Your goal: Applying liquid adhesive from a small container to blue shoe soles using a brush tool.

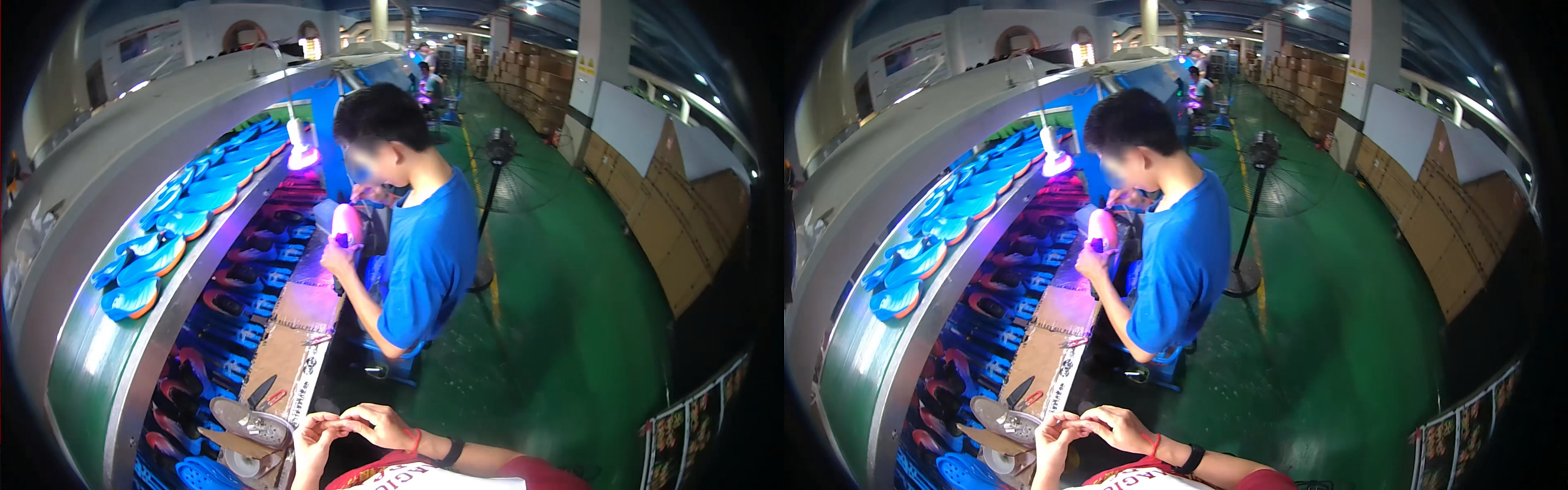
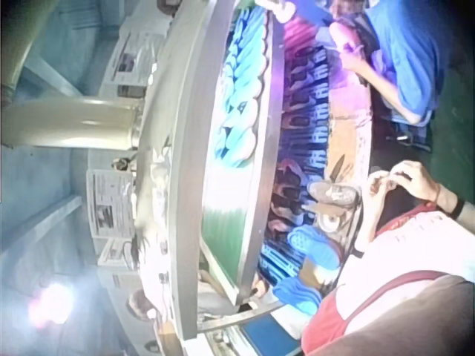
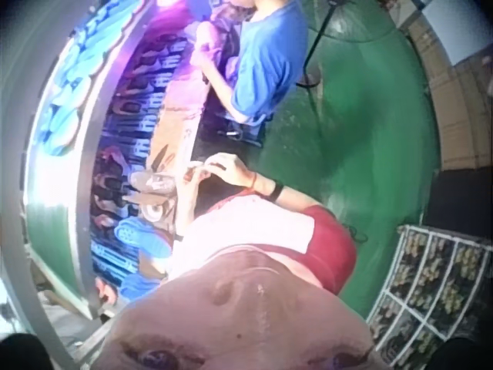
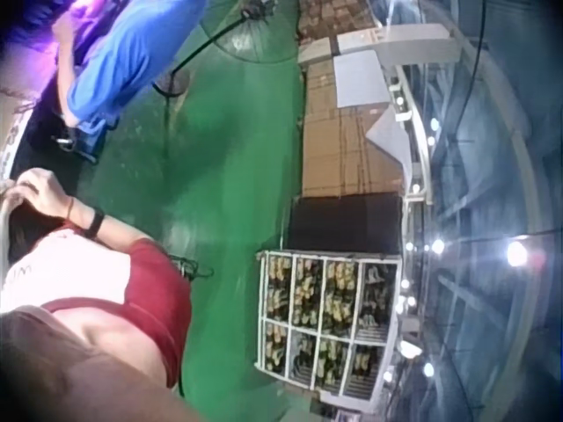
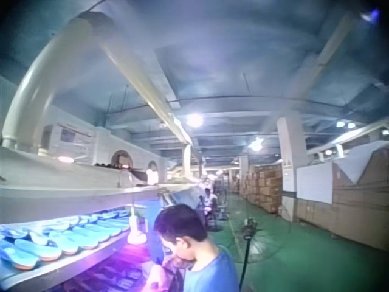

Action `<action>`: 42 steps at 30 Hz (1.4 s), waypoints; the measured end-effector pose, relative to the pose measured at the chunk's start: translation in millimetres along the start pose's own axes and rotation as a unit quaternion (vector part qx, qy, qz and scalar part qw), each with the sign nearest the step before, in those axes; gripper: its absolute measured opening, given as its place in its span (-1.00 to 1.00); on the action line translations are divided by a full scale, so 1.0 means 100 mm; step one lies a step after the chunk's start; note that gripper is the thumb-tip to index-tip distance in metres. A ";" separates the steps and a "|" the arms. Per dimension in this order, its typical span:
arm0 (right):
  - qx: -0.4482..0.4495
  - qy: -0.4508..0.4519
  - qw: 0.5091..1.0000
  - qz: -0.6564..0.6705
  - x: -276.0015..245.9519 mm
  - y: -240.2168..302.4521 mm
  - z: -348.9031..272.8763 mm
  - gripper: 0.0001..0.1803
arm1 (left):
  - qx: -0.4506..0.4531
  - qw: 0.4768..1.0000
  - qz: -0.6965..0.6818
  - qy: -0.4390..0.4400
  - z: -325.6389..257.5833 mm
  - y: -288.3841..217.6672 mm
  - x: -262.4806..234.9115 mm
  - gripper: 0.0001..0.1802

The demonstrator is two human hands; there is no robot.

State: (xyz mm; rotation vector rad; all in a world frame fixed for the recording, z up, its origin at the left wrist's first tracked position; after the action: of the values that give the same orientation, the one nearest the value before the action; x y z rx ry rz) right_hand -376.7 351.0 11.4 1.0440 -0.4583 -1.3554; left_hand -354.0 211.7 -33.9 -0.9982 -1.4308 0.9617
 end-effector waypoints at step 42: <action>0.746 -0.189 0.488 -0.411 -0.71 -0.64 -6.42 -0.77 | 0.003 0.704 0.417 0.574 -0.16 3.13 0.09 -0.50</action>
State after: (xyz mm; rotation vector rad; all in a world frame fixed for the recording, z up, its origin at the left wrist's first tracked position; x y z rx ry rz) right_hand 81.4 643.0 -343.8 2.6460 -1.8794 -1.9340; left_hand -317.7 320.0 -326.3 -1.8353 0.1506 0.6414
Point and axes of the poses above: each hand's wrist, its own z-axis towards the middle knuckle, its own x-axis out of the palm, y = z × x, the point moved 9 cm from there along z, towards the middle knuckle, and after that the axes turned 2 degrees about x, right-handed, at the moved point
